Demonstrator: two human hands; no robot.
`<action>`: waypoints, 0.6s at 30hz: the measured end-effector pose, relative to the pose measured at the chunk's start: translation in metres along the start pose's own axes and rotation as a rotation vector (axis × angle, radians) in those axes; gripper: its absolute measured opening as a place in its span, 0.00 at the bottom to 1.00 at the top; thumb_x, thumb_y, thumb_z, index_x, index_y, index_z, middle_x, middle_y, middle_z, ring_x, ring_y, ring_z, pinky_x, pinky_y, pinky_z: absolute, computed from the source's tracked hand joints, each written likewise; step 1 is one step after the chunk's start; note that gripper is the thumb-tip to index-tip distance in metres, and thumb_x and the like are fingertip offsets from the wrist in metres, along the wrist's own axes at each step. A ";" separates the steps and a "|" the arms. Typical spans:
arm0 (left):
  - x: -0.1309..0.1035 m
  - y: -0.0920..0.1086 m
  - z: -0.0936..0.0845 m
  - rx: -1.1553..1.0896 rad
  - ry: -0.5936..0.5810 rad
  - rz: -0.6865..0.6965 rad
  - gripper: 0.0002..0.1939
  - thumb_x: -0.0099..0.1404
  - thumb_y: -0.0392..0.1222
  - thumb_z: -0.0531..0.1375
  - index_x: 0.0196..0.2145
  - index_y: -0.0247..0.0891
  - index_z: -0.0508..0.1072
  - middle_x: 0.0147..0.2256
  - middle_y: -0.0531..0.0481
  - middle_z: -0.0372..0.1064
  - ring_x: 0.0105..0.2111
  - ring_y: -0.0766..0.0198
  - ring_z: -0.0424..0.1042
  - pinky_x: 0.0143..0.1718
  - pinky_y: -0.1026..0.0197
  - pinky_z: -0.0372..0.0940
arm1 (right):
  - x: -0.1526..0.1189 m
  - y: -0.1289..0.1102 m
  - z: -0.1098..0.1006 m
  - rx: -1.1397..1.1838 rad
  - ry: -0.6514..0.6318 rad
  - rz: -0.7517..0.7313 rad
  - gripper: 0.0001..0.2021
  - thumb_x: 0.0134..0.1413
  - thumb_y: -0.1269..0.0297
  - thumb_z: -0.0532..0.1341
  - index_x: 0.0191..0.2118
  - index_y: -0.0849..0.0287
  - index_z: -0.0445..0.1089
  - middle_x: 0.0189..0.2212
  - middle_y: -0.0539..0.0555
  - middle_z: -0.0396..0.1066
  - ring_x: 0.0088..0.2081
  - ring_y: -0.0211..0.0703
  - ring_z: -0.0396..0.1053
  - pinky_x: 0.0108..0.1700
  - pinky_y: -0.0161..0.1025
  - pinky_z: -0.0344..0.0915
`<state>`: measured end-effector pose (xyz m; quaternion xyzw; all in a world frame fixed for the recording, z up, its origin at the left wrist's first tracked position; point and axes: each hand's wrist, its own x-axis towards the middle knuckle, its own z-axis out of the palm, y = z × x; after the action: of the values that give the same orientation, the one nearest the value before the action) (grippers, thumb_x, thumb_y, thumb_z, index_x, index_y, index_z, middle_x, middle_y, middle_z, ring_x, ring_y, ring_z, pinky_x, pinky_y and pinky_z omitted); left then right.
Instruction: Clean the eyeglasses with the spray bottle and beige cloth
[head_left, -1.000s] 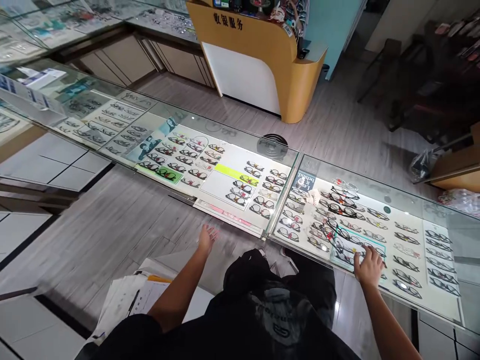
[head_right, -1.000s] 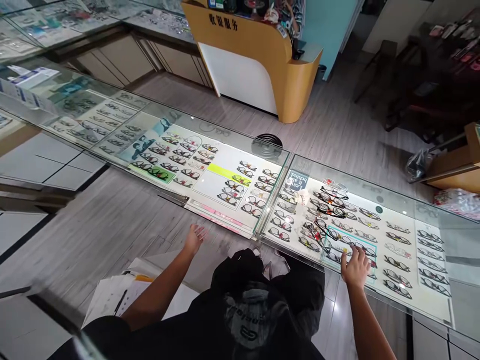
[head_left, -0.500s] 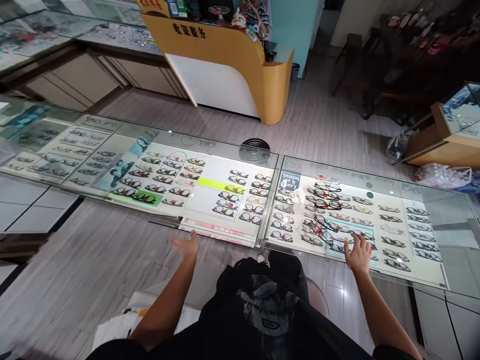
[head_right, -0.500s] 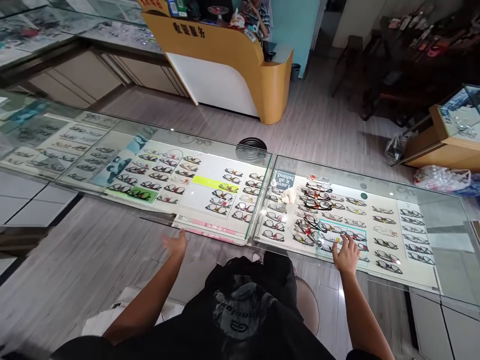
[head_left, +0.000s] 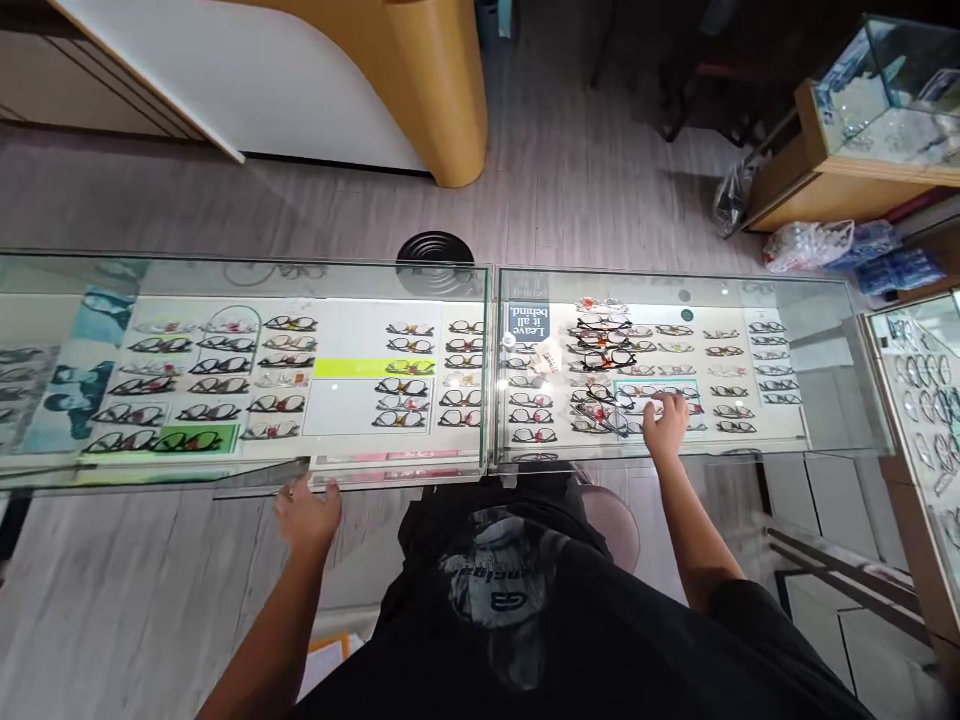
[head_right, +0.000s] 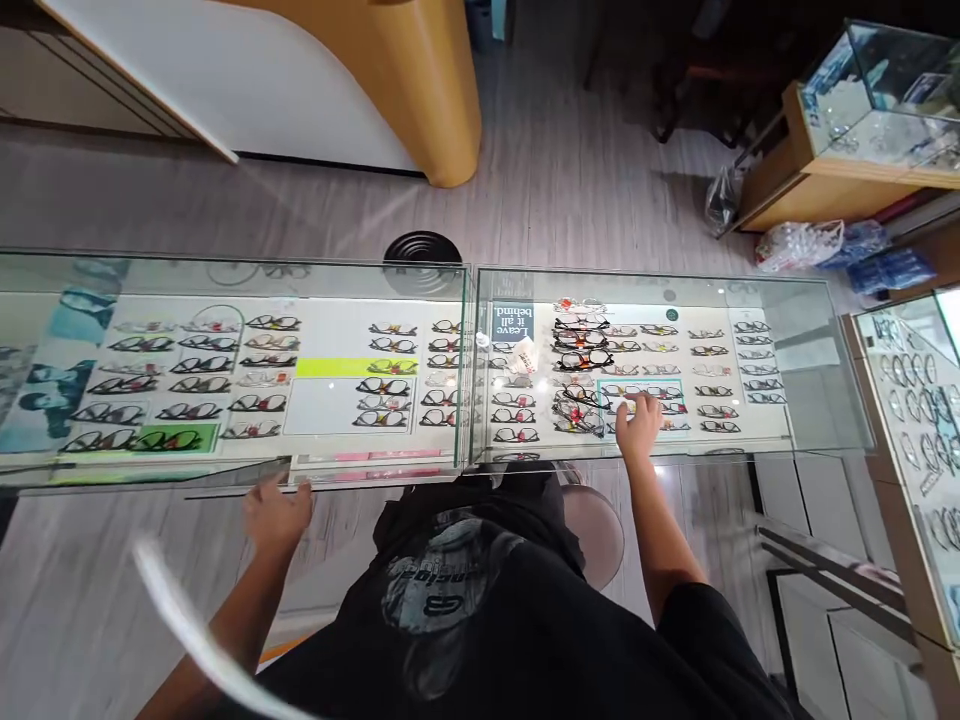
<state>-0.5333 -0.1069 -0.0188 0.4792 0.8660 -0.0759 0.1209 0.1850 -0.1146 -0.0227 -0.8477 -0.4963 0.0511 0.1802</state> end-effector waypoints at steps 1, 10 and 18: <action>0.007 -0.007 -0.004 0.003 -0.022 0.006 0.36 0.76 0.59 0.51 0.68 0.26 0.66 0.66 0.22 0.62 0.67 0.32 0.64 0.65 0.35 0.64 | 0.000 -0.009 0.000 0.006 -0.003 0.002 0.17 0.69 0.55 0.54 0.51 0.57 0.75 0.55 0.65 0.73 0.58 0.61 0.69 0.60 0.54 0.63; 0.121 -0.071 -0.033 0.120 -0.184 0.491 0.40 0.69 0.67 0.51 0.64 0.32 0.72 0.58 0.28 0.68 0.62 0.35 0.68 0.68 0.41 0.62 | -0.011 -0.113 0.003 -0.021 0.073 0.241 0.16 0.66 0.57 0.55 0.46 0.59 0.78 0.50 0.67 0.74 0.53 0.61 0.68 0.58 0.53 0.63; 0.185 -0.049 -0.043 0.192 -0.240 0.455 0.83 0.40 0.80 0.65 0.80 0.25 0.42 0.80 0.18 0.23 0.79 0.18 0.33 0.74 0.28 0.47 | 0.029 -0.197 -0.004 -0.084 0.022 0.426 0.18 0.71 0.56 0.54 0.46 0.58 0.80 0.51 0.66 0.78 0.51 0.56 0.72 0.53 0.45 0.64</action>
<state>-0.6755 0.0275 -0.0284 0.6581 0.7045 -0.1846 0.1909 0.0384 -0.0031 0.0538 -0.9406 -0.3058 0.0579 0.1356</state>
